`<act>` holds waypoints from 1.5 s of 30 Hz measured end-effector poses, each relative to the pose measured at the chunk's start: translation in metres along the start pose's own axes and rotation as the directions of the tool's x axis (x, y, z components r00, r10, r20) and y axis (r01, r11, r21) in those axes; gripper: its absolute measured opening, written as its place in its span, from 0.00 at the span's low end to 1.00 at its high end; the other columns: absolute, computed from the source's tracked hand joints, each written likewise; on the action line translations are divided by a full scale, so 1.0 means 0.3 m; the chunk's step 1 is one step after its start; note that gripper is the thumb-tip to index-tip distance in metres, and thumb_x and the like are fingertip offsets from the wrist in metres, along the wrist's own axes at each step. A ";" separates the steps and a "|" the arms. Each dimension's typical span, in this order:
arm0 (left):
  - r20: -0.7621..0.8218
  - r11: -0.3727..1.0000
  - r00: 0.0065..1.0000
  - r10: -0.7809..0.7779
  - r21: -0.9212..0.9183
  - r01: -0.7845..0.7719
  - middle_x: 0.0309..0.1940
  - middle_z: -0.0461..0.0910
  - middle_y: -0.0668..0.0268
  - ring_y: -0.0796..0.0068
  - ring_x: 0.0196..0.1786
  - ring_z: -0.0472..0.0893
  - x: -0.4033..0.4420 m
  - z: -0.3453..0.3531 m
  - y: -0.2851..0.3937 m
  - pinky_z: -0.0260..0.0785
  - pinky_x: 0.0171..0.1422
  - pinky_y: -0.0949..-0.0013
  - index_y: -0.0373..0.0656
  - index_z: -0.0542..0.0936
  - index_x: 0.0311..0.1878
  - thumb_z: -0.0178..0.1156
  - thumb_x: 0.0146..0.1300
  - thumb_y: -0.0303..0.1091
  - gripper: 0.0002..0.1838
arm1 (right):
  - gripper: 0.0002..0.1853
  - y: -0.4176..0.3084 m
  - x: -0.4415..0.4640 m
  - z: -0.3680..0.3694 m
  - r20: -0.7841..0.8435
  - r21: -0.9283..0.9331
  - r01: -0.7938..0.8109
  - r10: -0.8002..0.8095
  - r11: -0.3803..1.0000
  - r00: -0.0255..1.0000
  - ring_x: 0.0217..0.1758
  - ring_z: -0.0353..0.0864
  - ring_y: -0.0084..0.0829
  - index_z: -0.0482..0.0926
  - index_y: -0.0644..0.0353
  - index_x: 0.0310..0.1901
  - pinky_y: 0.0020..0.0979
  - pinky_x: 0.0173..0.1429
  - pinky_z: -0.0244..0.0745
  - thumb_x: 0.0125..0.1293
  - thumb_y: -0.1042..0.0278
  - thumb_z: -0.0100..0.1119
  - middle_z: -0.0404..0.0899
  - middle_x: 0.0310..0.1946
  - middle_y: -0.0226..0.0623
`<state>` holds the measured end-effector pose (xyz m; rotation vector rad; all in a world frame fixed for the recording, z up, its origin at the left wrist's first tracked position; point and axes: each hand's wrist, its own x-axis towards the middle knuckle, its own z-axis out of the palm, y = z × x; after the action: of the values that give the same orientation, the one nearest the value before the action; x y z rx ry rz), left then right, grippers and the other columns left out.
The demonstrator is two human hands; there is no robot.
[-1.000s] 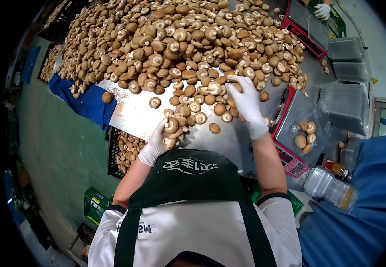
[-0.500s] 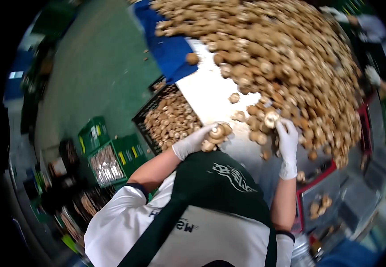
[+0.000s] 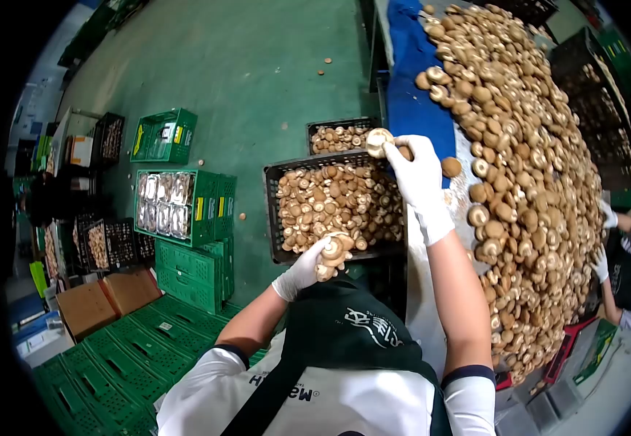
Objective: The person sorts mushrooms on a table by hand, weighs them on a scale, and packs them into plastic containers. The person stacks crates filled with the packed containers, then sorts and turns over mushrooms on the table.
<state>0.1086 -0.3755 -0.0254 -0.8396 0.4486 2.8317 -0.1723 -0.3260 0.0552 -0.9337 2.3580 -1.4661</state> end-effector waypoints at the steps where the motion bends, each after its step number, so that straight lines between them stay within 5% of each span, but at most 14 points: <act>1: -0.026 0.999 0.999 0.033 -0.010 -0.033 0.43 0.80 0.62 0.76 0.33 0.80 0.004 -0.038 0.014 0.73 0.25 0.79 0.48 0.68 0.67 0.42 0.77 0.46 0.22 | 0.12 0.011 0.031 0.039 -0.025 -0.074 0.035 -0.037 0.997 0.999 0.44 0.81 0.38 0.82 0.64 0.40 0.31 0.52 0.74 0.63 0.63 0.67 0.81 0.40 0.42; 7: -0.130 0.979 0.972 0.194 -0.044 -0.201 0.53 0.78 0.64 0.75 0.42 0.81 0.026 -0.054 0.111 0.76 0.36 0.76 0.49 0.65 0.69 0.44 0.77 0.40 0.21 | 0.14 0.011 -0.123 0.090 0.229 0.053 -0.189 0.173 0.980 0.958 0.55 0.78 0.34 0.81 0.61 0.52 0.32 0.62 0.71 0.68 0.65 0.60 0.80 0.49 0.40; 10: -0.053 0.928 0.973 0.225 0.316 -0.197 0.56 0.74 0.68 0.81 0.57 0.75 0.115 0.017 0.117 0.70 0.57 0.76 0.44 0.67 0.66 0.48 0.76 0.40 0.20 | 0.17 0.090 -0.326 0.066 0.341 0.087 -0.317 0.271 0.944 0.900 0.58 0.76 0.37 0.79 0.60 0.55 0.35 0.66 0.68 0.68 0.63 0.60 0.79 0.54 0.42; 11: 0.052 0.775 0.923 0.382 0.526 -0.351 0.55 0.74 0.68 0.79 0.57 0.75 0.138 0.081 0.106 0.69 0.58 0.74 0.43 0.68 0.64 0.50 0.75 0.41 0.20 | 0.18 0.076 -0.387 0.051 0.335 0.124 -0.329 0.272 0.936 0.902 0.59 0.76 0.38 0.79 0.60 0.56 0.36 0.66 0.68 0.68 0.63 0.61 0.79 0.54 0.43; 14: -0.007 0.717 0.997 0.076 0.696 -0.050 0.53 0.75 0.63 0.75 0.56 0.74 0.207 0.222 0.055 0.69 0.59 0.72 0.41 0.68 0.63 0.53 0.74 0.40 0.20 | 0.25 0.022 -0.546 -0.059 0.198 0.100 -0.331 0.307 0.938 0.931 0.62 0.75 0.39 0.75 0.61 0.61 0.37 0.68 0.66 0.65 0.60 0.65 0.78 0.55 0.44; 15: 0.171 0.657 0.973 0.155 0.717 -0.231 0.52 0.75 0.62 0.75 0.53 0.75 0.252 0.250 -0.006 0.70 0.56 0.73 0.41 0.67 0.64 0.54 0.74 0.38 0.20 | 0.27 0.012 -0.588 -0.119 0.108 0.117 -0.306 0.294 0.945 0.950 0.62 0.74 0.39 0.74 0.61 0.62 0.38 0.69 0.66 0.64 0.59 0.66 0.78 0.55 0.45; 18: 0.240 0.667 0.964 -0.113 0.738 -0.106 0.49 0.76 0.63 0.78 0.49 0.76 0.314 0.376 -0.165 0.71 0.52 0.74 0.40 0.67 0.64 0.54 0.74 0.36 0.20 | 0.28 0.045 -0.773 -0.266 -0.168 0.075 -0.412 0.419 0.908 0.892 0.63 0.73 0.36 0.72 0.61 0.64 0.35 0.70 0.65 0.63 0.63 0.67 0.73 0.59 0.45; 20: 0.225 0.631 0.929 -0.295 0.776 0.012 0.47 0.77 0.63 0.79 0.48 0.76 0.312 0.496 -0.261 0.71 0.51 0.75 0.40 0.67 0.64 0.54 0.74 0.35 0.20 | 0.29 -0.005 -0.882 -0.377 -0.255 0.315 -0.467 0.548 0.826 0.797 0.64 0.72 0.35 0.71 0.61 0.65 0.34 0.70 0.65 0.63 0.63 0.67 0.72 0.61 0.43; 28: 0.429 0.326 0.568 -0.702 0.903 -0.279 0.52 0.76 0.63 0.76 0.52 0.76 0.213 0.904 -0.885 0.71 0.56 0.72 0.43 0.68 0.65 0.53 0.74 0.37 0.20 | 0.34 -0.110 -1.514 -0.729 -0.736 0.343 -0.426 0.521 0.837 0.431 0.73 0.63 0.36 0.63 0.64 0.71 0.33 0.75 0.56 0.64 0.68 0.62 0.66 0.69 0.45; 33: 0.740 0.427 0.278 -0.612 0.605 -0.672 0.56 0.77 0.55 0.62 0.59 0.77 0.050 1.136 -1.390 0.69 0.63 0.63 0.41 0.72 0.63 0.60 0.67 0.43 0.25 | 0.33 -0.207 -1.872 -0.959 -0.945 0.178 -0.493 0.287 0.852 0.155 0.75 0.60 0.37 0.59 0.67 0.72 0.35 0.77 0.54 0.69 0.62 0.53 0.61 0.71 0.46; 37: 0.748 0.329 0.189 -0.636 0.485 -0.810 0.54 0.73 0.53 0.49 0.56 0.77 -0.045 1.248 -1.600 0.70 0.60 0.56 0.50 0.74 0.61 0.57 0.65 0.48 0.24 | 0.33 -0.151 -2.060 -1.066 -0.971 0.233 -0.167 0.237 0.958 0.007 0.77 0.57 0.39 0.55 0.66 0.74 0.37 0.78 0.52 0.71 0.62 0.47 0.58 0.73 0.46; 39: 0.733 0.255 0.149 -0.664 0.409 -0.876 0.57 0.72 0.54 0.51 0.57 0.77 -0.010 1.230 -1.686 0.69 0.62 0.54 0.52 0.75 0.60 0.58 0.64 0.46 0.22 | 0.33 -0.083 -2.141 -1.092 -0.964 0.251 -0.258 0.264 0.933 0.017 0.77 0.57 0.39 0.55 0.66 0.74 0.37 0.78 0.51 0.72 0.62 0.47 0.57 0.74 0.46; 43: 0.722 0.014 0.154 -0.675 0.221 -0.975 0.66 0.67 0.47 0.44 0.68 0.66 0.093 1.085 -1.803 0.55 0.73 0.45 0.49 0.74 0.63 0.57 0.61 0.42 0.26 | 0.29 0.064 -2.219 -1.072 -0.942 0.089 -0.793 0.309 0.602 0.129 0.74 0.62 0.42 0.61 0.62 0.72 0.39 0.76 0.55 0.69 0.75 0.48 0.63 0.70 0.48; 45: 0.744 0.008 0.093 -0.662 0.131 -0.991 0.68 0.65 0.45 0.43 0.72 0.62 0.089 1.083 -1.795 0.50 0.75 0.42 0.49 0.74 0.64 0.57 0.61 0.42 0.26 | 0.27 0.049 -2.208 -1.079 -0.939 0.175 -0.734 0.336 0.656 0.077 0.71 0.65 0.43 0.64 0.63 0.70 0.39 0.75 0.56 0.68 0.76 0.46 0.66 0.68 0.48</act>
<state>0.0454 0.2402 0.0900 1.7634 2.0875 1.2358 0.1794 0.3204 0.1019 1.2683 3.1423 -1.3281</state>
